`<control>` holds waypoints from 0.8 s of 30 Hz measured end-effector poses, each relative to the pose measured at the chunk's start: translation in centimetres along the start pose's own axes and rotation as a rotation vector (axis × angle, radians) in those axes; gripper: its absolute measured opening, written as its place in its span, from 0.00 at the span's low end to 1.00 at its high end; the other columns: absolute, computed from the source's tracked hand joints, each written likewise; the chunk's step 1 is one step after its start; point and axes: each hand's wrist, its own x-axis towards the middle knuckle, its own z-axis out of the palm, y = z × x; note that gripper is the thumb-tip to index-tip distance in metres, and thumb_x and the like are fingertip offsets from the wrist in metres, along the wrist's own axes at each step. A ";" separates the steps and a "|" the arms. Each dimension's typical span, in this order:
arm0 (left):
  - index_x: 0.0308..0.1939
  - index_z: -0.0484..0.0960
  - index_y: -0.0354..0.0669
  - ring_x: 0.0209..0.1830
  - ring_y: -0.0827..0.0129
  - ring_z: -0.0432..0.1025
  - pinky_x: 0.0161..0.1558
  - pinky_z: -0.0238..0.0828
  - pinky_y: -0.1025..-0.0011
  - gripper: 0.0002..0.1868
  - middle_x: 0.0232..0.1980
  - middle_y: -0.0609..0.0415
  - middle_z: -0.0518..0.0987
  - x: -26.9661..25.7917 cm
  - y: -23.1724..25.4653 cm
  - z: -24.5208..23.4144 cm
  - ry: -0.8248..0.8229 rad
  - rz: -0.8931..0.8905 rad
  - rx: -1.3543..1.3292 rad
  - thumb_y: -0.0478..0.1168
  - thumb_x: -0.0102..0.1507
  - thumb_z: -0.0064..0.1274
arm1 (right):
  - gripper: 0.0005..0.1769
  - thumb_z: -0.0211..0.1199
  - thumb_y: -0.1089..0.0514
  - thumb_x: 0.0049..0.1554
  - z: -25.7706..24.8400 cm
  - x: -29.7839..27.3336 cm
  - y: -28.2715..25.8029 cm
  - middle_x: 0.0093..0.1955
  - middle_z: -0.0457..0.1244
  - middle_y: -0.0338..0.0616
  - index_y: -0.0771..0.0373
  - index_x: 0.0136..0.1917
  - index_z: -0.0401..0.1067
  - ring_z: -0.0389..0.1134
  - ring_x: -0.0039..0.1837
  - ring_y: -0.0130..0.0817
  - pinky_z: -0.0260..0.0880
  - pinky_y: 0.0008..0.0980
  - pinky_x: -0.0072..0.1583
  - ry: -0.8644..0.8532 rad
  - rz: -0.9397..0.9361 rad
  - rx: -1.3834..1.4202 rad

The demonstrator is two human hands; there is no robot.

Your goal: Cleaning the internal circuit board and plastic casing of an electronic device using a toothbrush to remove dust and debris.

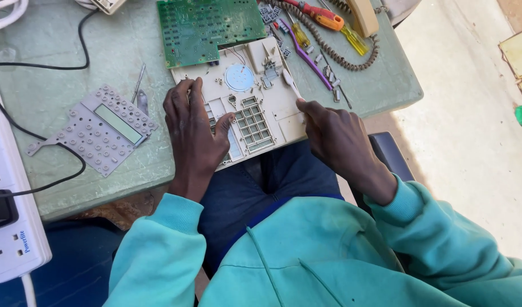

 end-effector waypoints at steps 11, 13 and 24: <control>0.74 0.60 0.32 0.74 0.39 0.50 0.68 0.57 0.37 0.40 0.69 0.40 0.58 0.2 -0.3 0.2 0.001 0.007 0.024 0.54 0.70 0.59 | 0.21 0.48 0.64 0.61 0.8 1.4 -4.6 0.31 0.66 0.64 0.72 0.65 0.71 0.69 0.31 0.66 0.69 0.58 0.35 0.025 0.132 -0.011; 0.74 0.60 0.32 0.74 0.40 0.49 0.68 0.57 0.37 0.39 0.69 0.40 0.58 -0.3 -0.3 0.4 -0.015 0.006 0.016 0.54 0.70 0.58 | 0.21 0.47 0.61 0.62 1.4 0.9 -5.1 0.32 0.66 0.69 0.69 0.65 0.71 0.69 0.36 0.77 0.68 0.67 0.38 0.051 0.204 -0.023; 0.74 0.60 0.30 0.74 0.38 0.49 0.67 0.58 0.37 0.38 0.69 0.39 0.58 0.0 0.5 -0.1 0.024 0.005 -0.009 0.51 0.71 0.58 | 0.17 0.53 0.62 0.61 -1.8 -0.7 -4.0 0.26 0.65 0.51 0.64 0.60 0.76 0.71 0.30 0.58 0.73 0.53 0.41 -0.092 0.208 -0.015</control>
